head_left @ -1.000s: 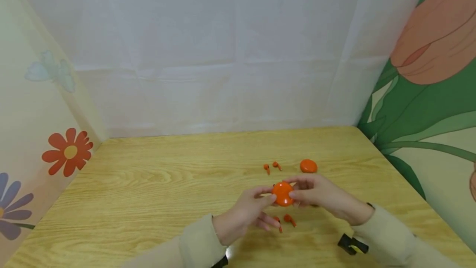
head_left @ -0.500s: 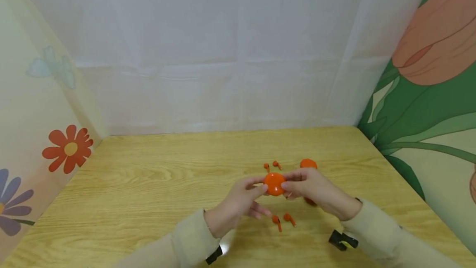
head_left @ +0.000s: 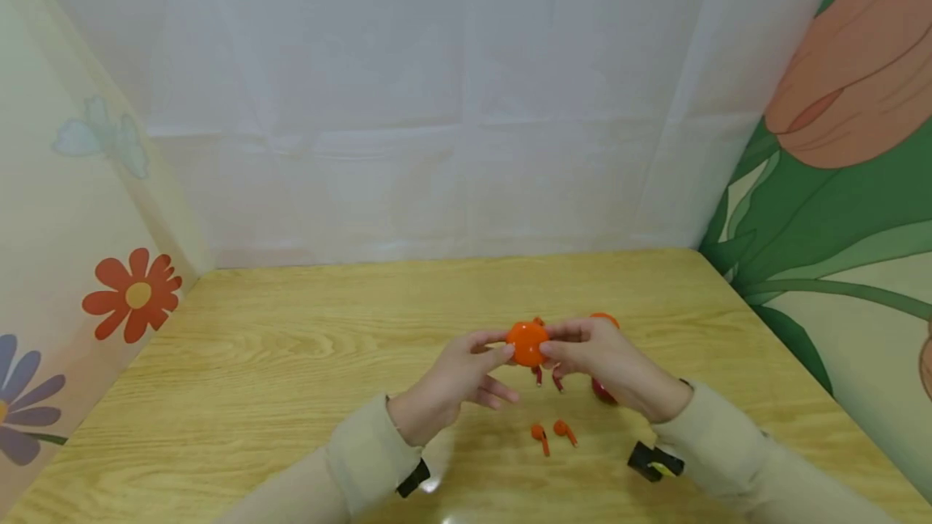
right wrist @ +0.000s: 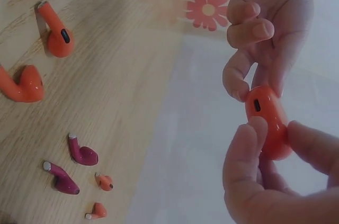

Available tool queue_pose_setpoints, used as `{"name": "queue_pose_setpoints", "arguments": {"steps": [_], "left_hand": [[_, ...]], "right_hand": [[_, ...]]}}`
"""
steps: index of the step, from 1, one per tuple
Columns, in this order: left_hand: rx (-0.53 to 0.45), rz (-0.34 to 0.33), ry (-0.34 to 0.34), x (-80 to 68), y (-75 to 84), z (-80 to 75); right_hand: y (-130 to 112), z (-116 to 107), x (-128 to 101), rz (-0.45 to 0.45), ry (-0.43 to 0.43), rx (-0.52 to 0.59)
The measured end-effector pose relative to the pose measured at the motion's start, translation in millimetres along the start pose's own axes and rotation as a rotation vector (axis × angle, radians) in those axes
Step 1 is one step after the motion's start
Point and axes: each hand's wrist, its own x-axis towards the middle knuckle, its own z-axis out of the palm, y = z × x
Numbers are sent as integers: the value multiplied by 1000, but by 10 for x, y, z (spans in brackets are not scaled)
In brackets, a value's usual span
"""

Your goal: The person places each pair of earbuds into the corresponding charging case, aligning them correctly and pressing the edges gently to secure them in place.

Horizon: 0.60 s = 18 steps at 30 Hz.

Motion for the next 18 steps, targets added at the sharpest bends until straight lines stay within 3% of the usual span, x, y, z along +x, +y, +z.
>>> {"name": "queue_pose_setpoints", "arguments": {"steps": [18], "left_hand": [[62, 62, 19, 84, 117, -78]], "right_hand": [[-47, 48, 123, 23, 63, -5]]}}
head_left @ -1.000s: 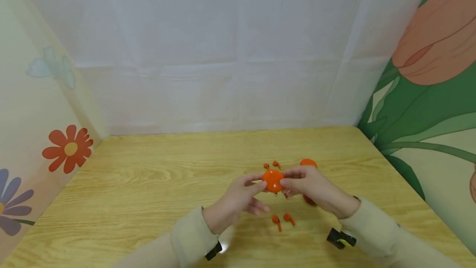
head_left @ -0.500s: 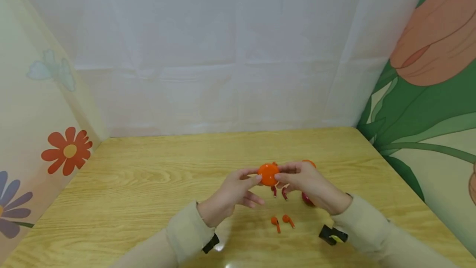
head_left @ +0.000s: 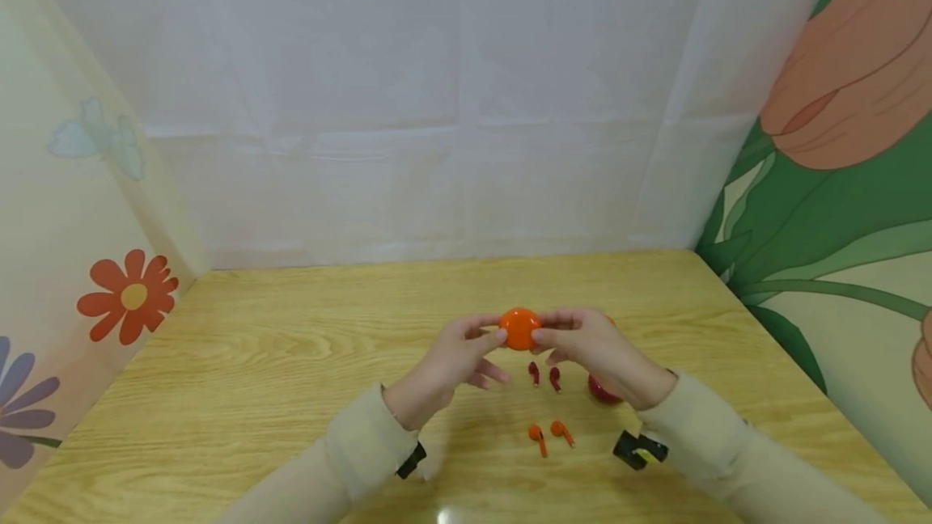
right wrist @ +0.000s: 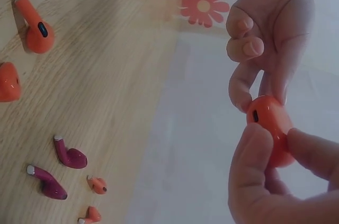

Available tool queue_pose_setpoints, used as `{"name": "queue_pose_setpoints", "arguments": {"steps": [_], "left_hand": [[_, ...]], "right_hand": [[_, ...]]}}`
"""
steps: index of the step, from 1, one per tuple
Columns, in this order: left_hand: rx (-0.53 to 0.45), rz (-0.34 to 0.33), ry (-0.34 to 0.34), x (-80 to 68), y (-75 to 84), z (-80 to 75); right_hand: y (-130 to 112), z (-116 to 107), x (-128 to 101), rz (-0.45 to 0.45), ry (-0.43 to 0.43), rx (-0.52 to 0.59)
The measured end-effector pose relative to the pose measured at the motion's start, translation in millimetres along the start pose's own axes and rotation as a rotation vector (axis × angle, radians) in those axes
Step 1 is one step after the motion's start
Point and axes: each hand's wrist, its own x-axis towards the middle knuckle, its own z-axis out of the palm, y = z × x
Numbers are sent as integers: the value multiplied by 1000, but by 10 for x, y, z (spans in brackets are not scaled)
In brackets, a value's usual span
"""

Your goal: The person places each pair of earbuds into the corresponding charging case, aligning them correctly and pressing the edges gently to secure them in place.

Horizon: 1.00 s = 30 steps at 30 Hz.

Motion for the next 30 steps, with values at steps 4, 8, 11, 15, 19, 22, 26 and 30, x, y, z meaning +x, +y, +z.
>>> {"name": "queue_pose_setpoints", "arguments": {"steps": [4, 8, 11, 15, 19, 22, 26, 30], "left_hand": [[5, 9, 14, 17, 23, -17], [6, 15, 26, 31, 23, -32], [7, 26, 35, 45, 14, -49], [9, 46, 49, 71, 10, -67], [6, 58, 63, 96, 16, -72], [0, 62, 69, 112, 24, -73], [6, 75, 72, 135, 50, -78], [24, 96, 74, 154, 90, -93]], "right_hand": [[-14, 2, 23, -12, -3, 7], [-28, 4, 43, -15, -1, 7], [-25, -4, 66, -20, -5, 2], [-13, -17, 115, -38, -14, 8], [-28, -20, 145, -46, -22, 22], [-36, -24, 161, -41, -22, 31], [-45, -36, 185, -41, -21, 27], [-69, -40, 205, -31, -19, 22]]}}
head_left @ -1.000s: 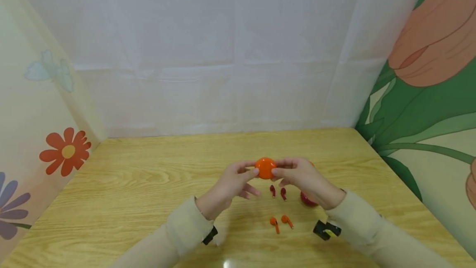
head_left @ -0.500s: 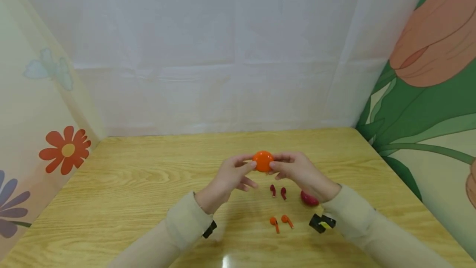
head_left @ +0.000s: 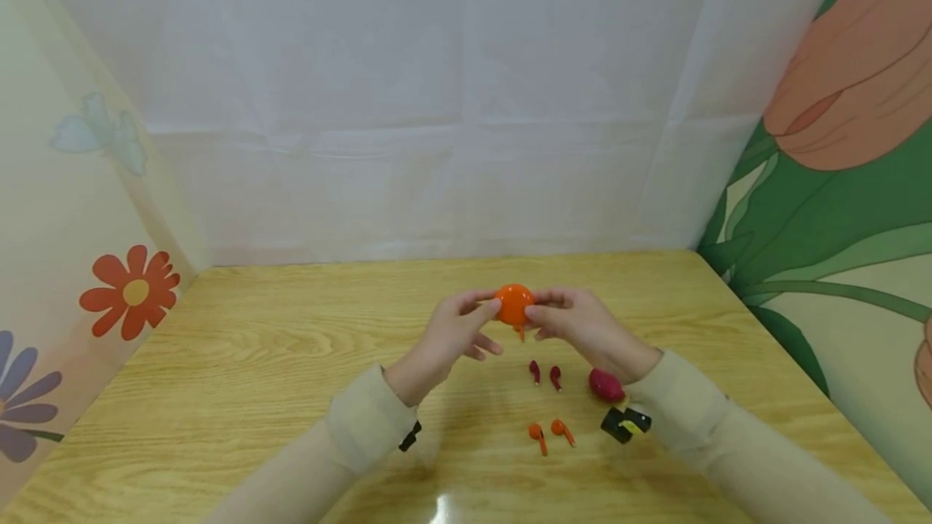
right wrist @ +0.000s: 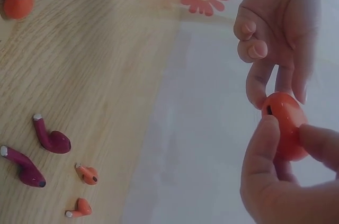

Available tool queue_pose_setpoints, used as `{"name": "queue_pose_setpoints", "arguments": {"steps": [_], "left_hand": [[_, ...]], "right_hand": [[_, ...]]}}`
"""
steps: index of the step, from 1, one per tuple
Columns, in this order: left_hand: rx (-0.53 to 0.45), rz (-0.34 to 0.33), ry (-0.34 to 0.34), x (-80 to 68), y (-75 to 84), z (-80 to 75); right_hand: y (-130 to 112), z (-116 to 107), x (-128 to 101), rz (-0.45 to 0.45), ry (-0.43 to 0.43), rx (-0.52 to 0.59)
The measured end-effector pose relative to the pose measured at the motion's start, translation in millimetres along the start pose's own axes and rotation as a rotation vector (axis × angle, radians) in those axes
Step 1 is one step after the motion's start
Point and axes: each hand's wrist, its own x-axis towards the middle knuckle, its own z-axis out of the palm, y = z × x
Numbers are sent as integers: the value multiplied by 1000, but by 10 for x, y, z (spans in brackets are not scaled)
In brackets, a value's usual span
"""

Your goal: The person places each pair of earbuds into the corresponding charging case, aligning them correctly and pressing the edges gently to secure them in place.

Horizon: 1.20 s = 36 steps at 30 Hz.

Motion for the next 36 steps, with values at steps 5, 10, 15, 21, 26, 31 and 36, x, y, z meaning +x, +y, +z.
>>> {"name": "queue_pose_setpoints", "arguments": {"steps": [5, 10, 15, 21, 26, 31, 36], "left_hand": [[21, 45, 21, 18, 26, -27], [49, 74, 56, 19, 35, -66], [74, 105, 76, 12, 36, -129], [73, 107, 86, -9, 65, -192], [76, 110, 93, -18, 75, -228], [67, 114, 95, -41, 77, -254], [67, 110, 65, -88, 67, -280]], "right_hand": [[-44, 19, 35, -3, 0, 0], [-67, 65, 76, -24, -18, 12], [-89, 117, 116, -50, -28, 7], [-131, 160, 153, -52, -35, 17], [-159, 186, 173, -55, -47, 21], [-182, 213, 193, -63, -58, 42], [-205, 248, 201, -78, -89, 70]]}}
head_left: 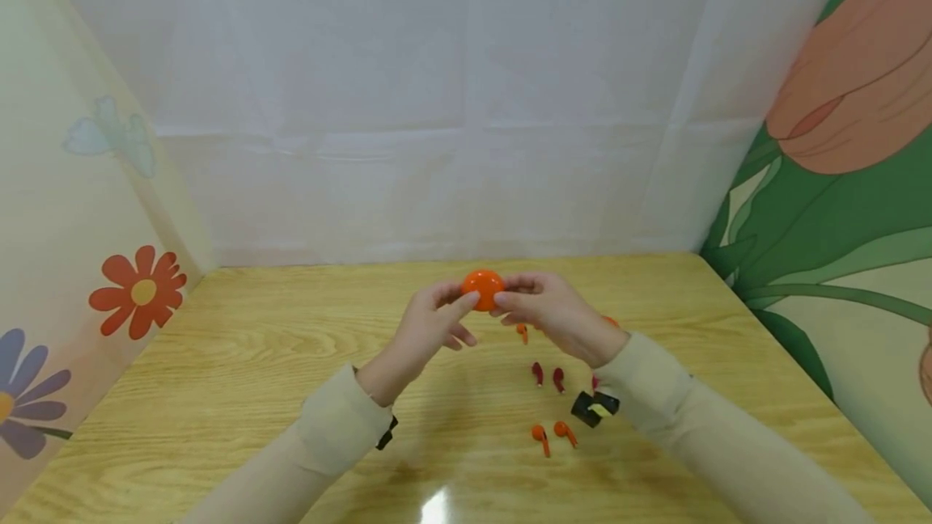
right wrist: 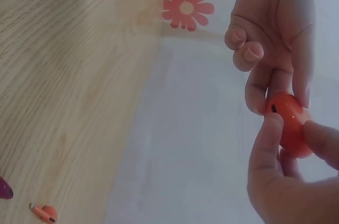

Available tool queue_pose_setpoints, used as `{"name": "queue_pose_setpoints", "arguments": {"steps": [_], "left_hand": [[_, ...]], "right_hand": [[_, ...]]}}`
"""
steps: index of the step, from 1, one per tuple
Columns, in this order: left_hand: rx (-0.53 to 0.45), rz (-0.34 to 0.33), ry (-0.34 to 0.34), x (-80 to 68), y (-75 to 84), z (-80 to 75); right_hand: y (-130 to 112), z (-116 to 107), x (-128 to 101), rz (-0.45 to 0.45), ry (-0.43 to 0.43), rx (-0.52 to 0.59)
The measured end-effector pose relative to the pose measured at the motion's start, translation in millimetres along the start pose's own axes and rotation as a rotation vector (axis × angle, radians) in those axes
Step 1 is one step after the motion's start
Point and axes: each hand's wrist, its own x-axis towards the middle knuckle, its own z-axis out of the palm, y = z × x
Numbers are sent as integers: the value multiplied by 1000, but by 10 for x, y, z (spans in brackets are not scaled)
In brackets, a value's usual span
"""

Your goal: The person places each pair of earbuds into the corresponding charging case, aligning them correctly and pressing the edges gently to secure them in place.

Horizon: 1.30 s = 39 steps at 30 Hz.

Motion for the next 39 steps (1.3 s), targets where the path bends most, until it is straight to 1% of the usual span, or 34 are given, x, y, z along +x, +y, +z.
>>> {"name": "queue_pose_setpoints", "arguments": {"steps": [3, 7, 12, 15, 20, 23, 26, 28, 30, 34, 39], "left_hand": [[-9, -6, -19, -29, -7, -20], [-20, -17, -14, -62, -17, -51], [-17, -24, 22, -97, -27, -96], [-15, -22, 41, -115, -33, -120], [5, -13, 66, -143, -46, -162], [25, 0, 101, -167, -39, -189], [32, 2, 151, -191, -34, -220], [31, 2, 171, -203, -38, -243], [19, 7, 173, -217, -41, -266], [-1, 28, 152, -248, -50, -307], [-3, 21, 164, -265, -57, -336]], "right_hand": [[-13, 33, 2, -15, -18, 8], [-34, 79, 9, -16, -26, 12], [-76, 132, 29, 9, -22, 4], [-97, 151, 49, 7, -25, -12], [-144, 172, 77, -49, -49, -66], [-177, 188, 91, -85, -67, -100], [-211, 215, 102, -93, -80, -117], [-229, 229, 112, -96, -94, -127], [-249, 246, 125, -89, -99, -133], [-293, 274, 136, -84, -119, -148], [-327, 317, 166, -77, -129, -208]]}}
